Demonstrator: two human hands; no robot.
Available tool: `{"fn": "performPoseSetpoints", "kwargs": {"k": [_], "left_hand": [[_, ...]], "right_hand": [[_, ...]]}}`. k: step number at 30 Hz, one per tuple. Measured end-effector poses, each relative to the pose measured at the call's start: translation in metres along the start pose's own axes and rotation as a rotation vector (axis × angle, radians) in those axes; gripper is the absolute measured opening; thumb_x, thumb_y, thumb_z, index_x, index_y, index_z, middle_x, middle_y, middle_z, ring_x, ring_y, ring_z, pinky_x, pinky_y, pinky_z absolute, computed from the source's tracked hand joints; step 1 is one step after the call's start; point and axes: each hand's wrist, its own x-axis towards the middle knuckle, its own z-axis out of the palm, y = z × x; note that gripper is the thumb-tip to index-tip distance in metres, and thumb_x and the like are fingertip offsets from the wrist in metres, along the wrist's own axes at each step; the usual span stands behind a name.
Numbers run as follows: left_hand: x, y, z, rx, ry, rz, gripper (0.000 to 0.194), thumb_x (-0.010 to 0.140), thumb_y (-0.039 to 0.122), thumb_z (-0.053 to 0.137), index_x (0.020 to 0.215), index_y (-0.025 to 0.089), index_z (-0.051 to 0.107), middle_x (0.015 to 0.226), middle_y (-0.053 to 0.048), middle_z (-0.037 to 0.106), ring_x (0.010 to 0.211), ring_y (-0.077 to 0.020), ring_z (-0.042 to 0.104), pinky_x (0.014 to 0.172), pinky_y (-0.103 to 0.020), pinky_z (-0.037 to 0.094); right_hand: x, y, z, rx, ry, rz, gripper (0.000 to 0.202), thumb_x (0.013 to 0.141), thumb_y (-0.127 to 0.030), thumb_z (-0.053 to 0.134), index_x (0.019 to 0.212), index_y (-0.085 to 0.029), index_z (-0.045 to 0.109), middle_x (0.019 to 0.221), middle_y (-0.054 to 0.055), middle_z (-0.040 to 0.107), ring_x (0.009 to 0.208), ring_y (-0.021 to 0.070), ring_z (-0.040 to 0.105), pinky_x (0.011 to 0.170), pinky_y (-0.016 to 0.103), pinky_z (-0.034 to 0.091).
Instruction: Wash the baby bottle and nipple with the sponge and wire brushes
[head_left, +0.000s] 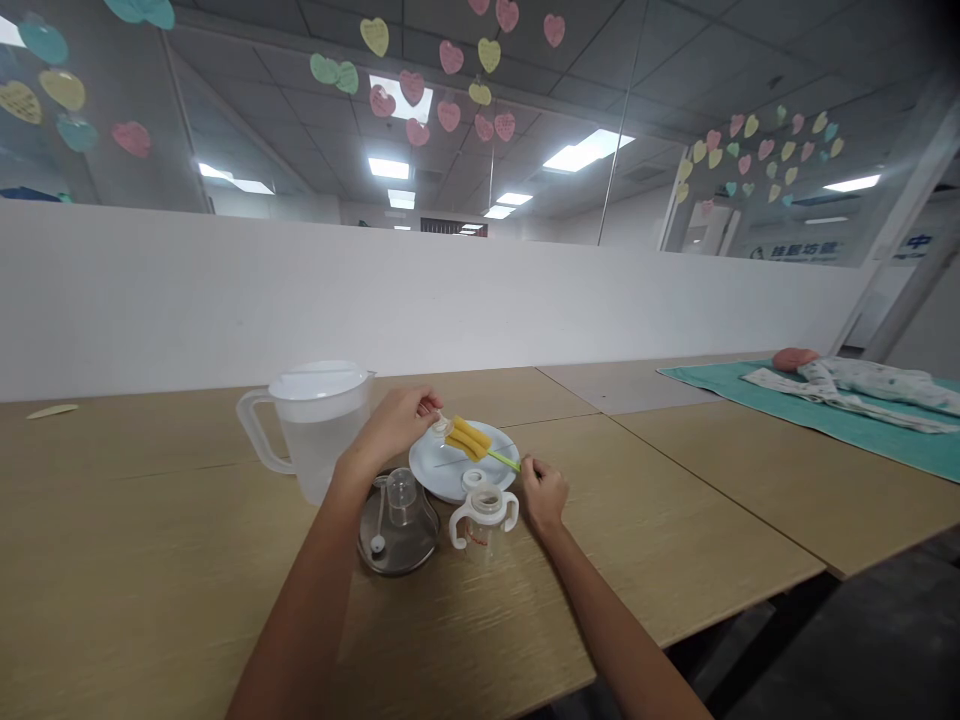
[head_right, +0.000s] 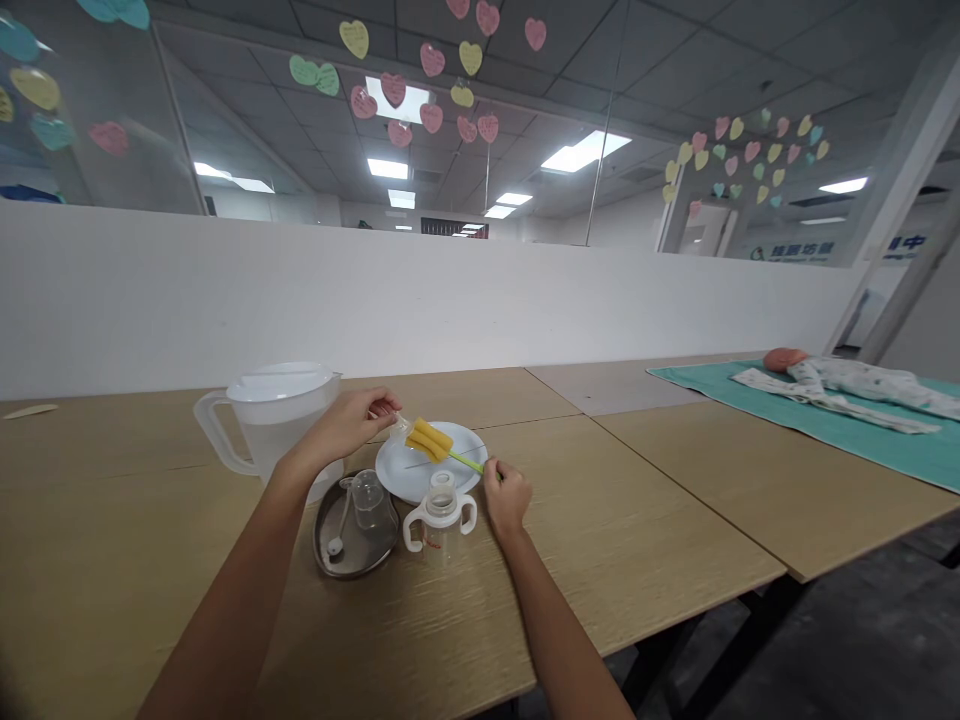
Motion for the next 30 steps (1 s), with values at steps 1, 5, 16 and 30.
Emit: {"fn": "performPoseSetpoints", "kwargs": {"k": [1,5,16,30], "left_hand": [[0.000,0.000,0.000,0.028,0.012,-0.001,0.017,0.075,0.025,0.050,0.086,0.016,0.060,0.086,-0.006,0.066,0.079,-0.0168,0.060,0.069,-0.026,0.047],[-0.002,0.000,-0.004,0.143,0.031,-0.035,0.016,0.075,0.023,0.049,0.085,0.016,0.060,0.086,-0.006,0.066,0.078,-0.0173,0.059,0.066,-0.026,0.045],[-0.004,-0.008,0.016,0.463,-0.613,-0.404,0.020,0.048,0.012,0.071,0.068,0.017,0.068,0.073,-0.004,0.070,0.068,-0.0193,0.062,0.056,-0.023,0.043],[0.003,-0.023,0.042,0.401,-0.724,-0.506,0.021,0.041,0.011,0.074,0.037,0.016,0.054,0.042,-0.004,0.058,0.052,-0.0213,0.059,0.056,-0.031,0.047]], "right_hand": [[0.000,0.000,0.000,0.011,-0.001,0.001,0.049,0.083,-0.041,0.033,0.050,-0.014,0.057,0.049,0.006,0.056,0.048,0.0107,0.036,0.050,0.025,0.022],[0.000,0.001,0.001,0.038,0.008,0.028,0.049,0.082,-0.041,0.034,0.049,-0.013,0.056,0.047,0.005,0.054,0.049,0.0105,0.035,0.050,0.025,0.022],[0.003,0.003,0.002,0.001,0.048,0.112,0.048,0.081,-0.039,0.032,0.051,-0.012,0.059,0.048,0.004,0.053,0.049,0.0114,0.038,0.050,0.024,0.022],[0.005,0.000,-0.001,-0.162,0.276,0.100,0.045,0.084,-0.039,0.035,0.061,-0.015,0.065,0.061,0.006,0.062,0.053,0.0128,0.045,0.052,0.025,0.021]]}}
